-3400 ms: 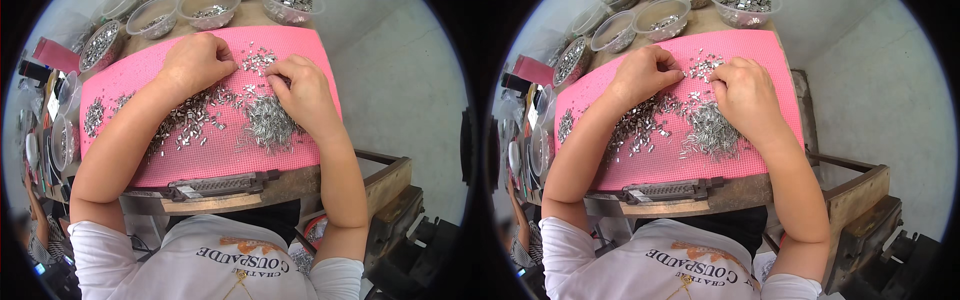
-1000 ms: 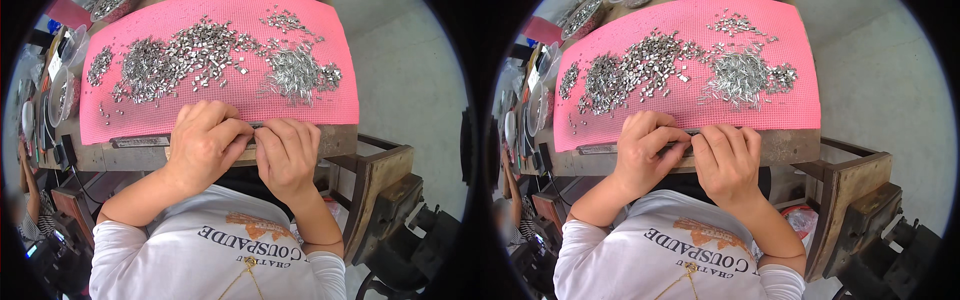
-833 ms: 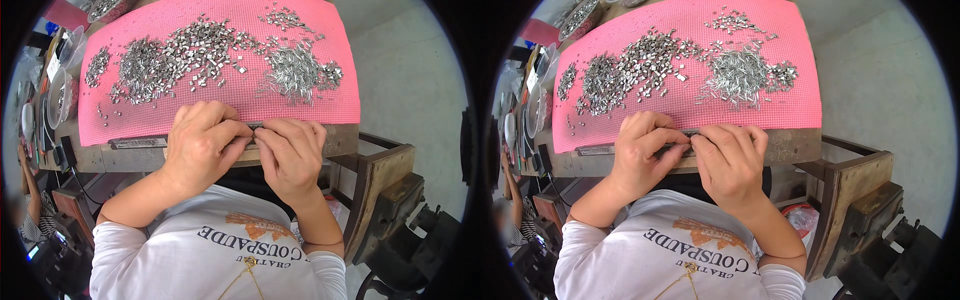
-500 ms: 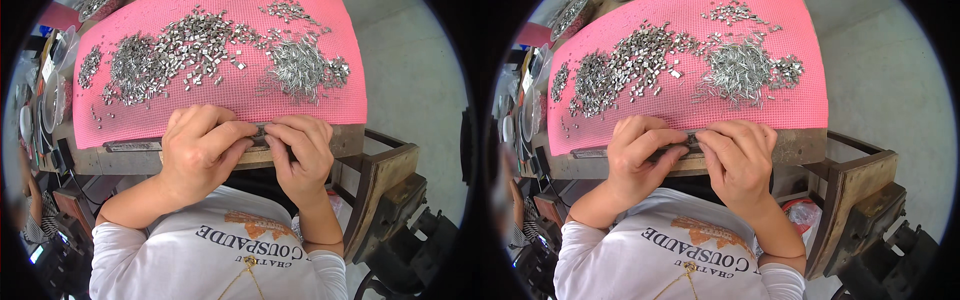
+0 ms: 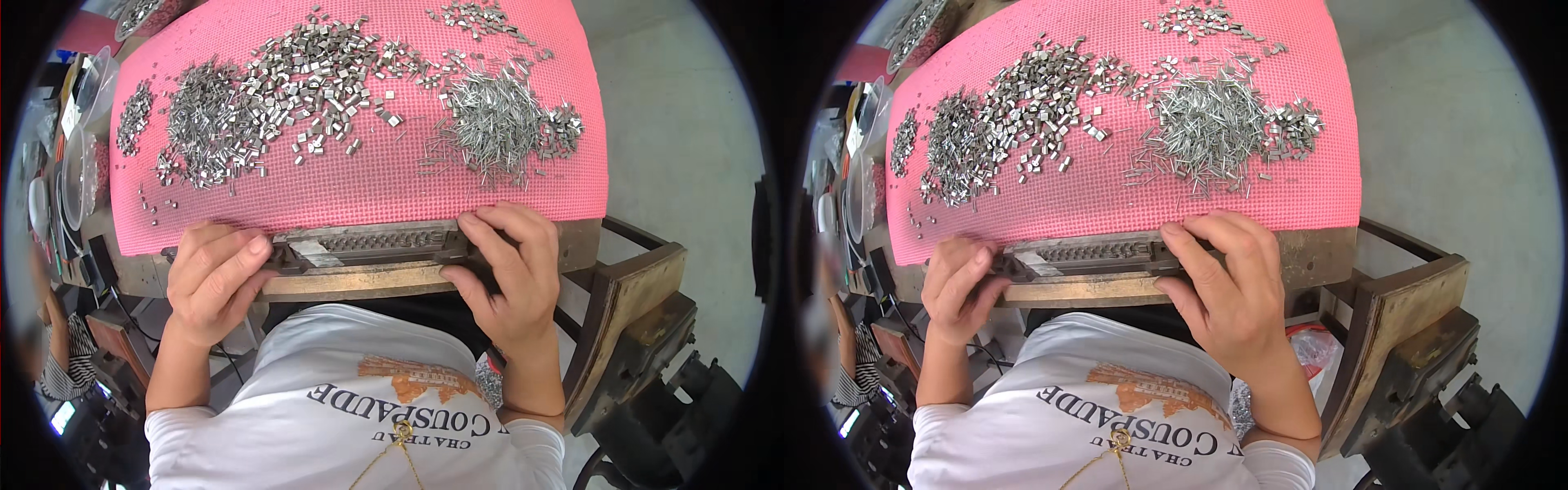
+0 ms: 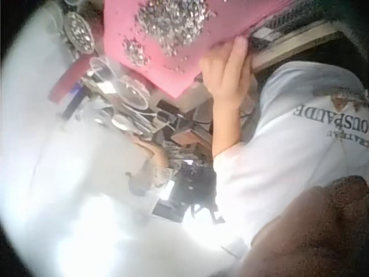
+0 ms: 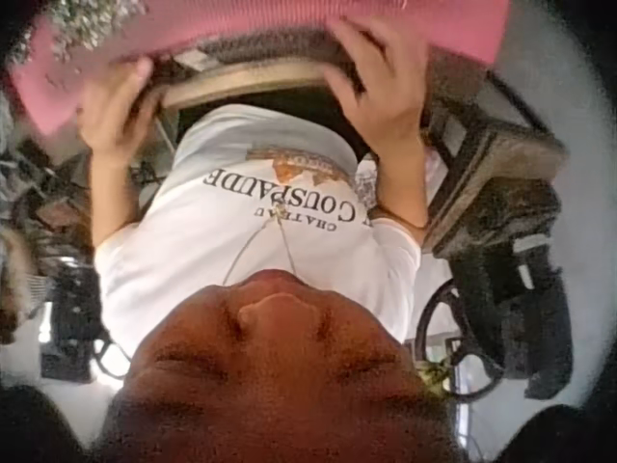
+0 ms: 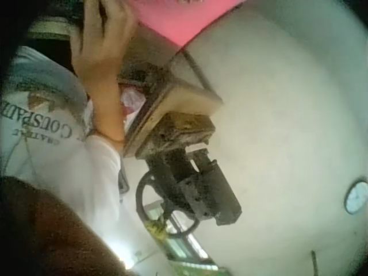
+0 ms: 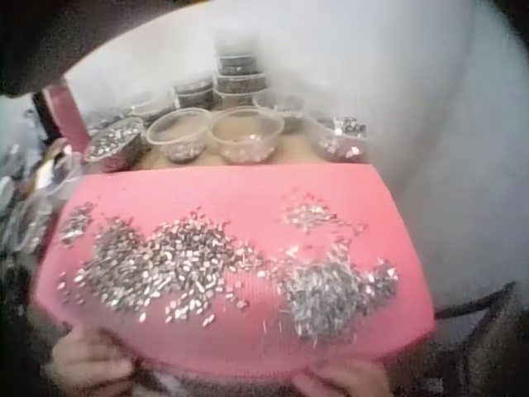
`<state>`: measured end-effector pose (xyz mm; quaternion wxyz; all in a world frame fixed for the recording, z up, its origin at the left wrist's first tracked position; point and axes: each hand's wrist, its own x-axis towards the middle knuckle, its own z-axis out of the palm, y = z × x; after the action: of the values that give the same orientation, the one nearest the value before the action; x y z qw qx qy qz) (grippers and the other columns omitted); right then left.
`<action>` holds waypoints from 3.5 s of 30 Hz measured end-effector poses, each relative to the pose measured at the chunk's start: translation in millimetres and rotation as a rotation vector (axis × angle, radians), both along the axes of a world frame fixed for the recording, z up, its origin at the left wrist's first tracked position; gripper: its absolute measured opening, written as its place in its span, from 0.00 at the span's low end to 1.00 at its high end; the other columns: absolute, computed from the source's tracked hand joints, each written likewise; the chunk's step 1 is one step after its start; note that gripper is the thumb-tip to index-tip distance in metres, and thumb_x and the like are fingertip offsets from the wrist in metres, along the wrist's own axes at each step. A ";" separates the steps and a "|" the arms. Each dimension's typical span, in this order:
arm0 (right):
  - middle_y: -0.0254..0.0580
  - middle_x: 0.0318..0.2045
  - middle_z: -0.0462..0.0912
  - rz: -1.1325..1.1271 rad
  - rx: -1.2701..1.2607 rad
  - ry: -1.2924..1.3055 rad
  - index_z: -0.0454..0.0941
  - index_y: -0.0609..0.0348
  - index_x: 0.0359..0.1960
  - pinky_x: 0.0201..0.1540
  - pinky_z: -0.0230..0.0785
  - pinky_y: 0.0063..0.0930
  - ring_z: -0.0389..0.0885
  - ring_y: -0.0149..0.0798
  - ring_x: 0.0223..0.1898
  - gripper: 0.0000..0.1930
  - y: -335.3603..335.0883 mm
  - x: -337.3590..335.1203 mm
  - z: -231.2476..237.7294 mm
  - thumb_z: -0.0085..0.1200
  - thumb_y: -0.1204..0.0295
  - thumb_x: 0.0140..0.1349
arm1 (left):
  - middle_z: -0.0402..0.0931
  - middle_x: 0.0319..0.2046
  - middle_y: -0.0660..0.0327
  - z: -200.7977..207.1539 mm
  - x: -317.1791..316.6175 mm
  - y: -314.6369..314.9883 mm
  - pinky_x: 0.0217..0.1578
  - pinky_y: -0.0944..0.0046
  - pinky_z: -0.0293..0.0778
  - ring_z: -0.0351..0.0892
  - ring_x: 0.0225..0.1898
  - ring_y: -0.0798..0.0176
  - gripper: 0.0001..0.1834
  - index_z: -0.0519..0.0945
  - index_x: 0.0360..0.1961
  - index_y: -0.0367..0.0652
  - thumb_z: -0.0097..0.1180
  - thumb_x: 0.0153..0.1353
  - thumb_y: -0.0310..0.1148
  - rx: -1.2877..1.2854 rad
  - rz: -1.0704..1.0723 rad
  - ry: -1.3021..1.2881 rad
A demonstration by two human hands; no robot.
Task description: The person is manually sorting and assembling small metal components into a jig or tray.
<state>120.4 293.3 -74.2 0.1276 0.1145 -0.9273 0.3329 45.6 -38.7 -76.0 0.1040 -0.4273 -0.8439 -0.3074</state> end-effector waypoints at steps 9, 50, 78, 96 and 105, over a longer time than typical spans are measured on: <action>0.47 0.51 0.79 -0.048 0.223 -0.008 0.83 0.59 0.56 0.59 0.71 0.51 0.77 0.59 0.57 0.25 -4.9 14.1 4.0 0.70 0.75 0.53 | 0.88 0.41 0.54 -7.6 6.2 12.5 0.39 0.61 0.83 0.86 0.38 0.57 0.19 0.91 0.43 0.39 0.66 0.47 0.25 0.082 0.036 0.103; 0.41 0.54 0.82 0.151 0.532 -0.066 0.80 0.60 0.61 0.65 0.50 0.49 0.77 0.48 0.61 0.28 -92.6 -23.7 61.7 0.66 0.64 0.58 | 0.86 0.56 0.57 -8.0 -21.7 -100.0 0.63 0.51 0.79 0.85 0.59 0.51 0.19 0.88 0.52 0.43 0.71 0.59 0.32 -0.057 0.307 0.042; 0.27 0.32 0.82 0.499 0.349 0.168 0.85 0.49 0.37 0.53 0.53 0.43 0.80 0.36 0.43 0.07 -189.9 -146.7 34.2 0.65 0.75 0.57 | 0.90 0.43 0.59 -21.8 -18.4 -132.2 0.59 0.50 0.80 0.90 0.50 0.55 0.15 0.91 0.45 0.44 0.73 0.54 0.25 0.318 0.599 -0.013; 0.35 0.31 0.76 0.541 0.485 0.136 0.79 0.53 0.30 0.55 0.56 0.45 0.78 0.40 0.41 0.02 -208.2 -162.8 33.8 0.59 0.74 0.60 | 0.83 0.35 0.62 -2.2 -9.0 -125.6 0.41 0.61 0.75 0.79 0.40 0.59 0.13 0.92 0.37 0.44 0.74 0.47 0.25 0.268 0.695 -0.234; 0.33 0.35 0.81 0.582 0.539 0.136 0.83 0.53 0.36 0.53 0.56 0.40 0.78 0.38 0.42 0.05 -203.7 -165.9 41.1 0.65 0.75 0.60 | 0.83 0.37 0.61 5.0 -8.9 -122.2 0.43 0.60 0.75 0.80 0.42 0.58 0.12 0.92 0.37 0.45 0.73 0.49 0.25 0.229 0.681 -0.252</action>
<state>-45.6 89.6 -33.1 0.0544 0.4236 -0.8996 0.0916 36.6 -160.8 -71.0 0.1428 -0.0668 -0.9040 -0.3975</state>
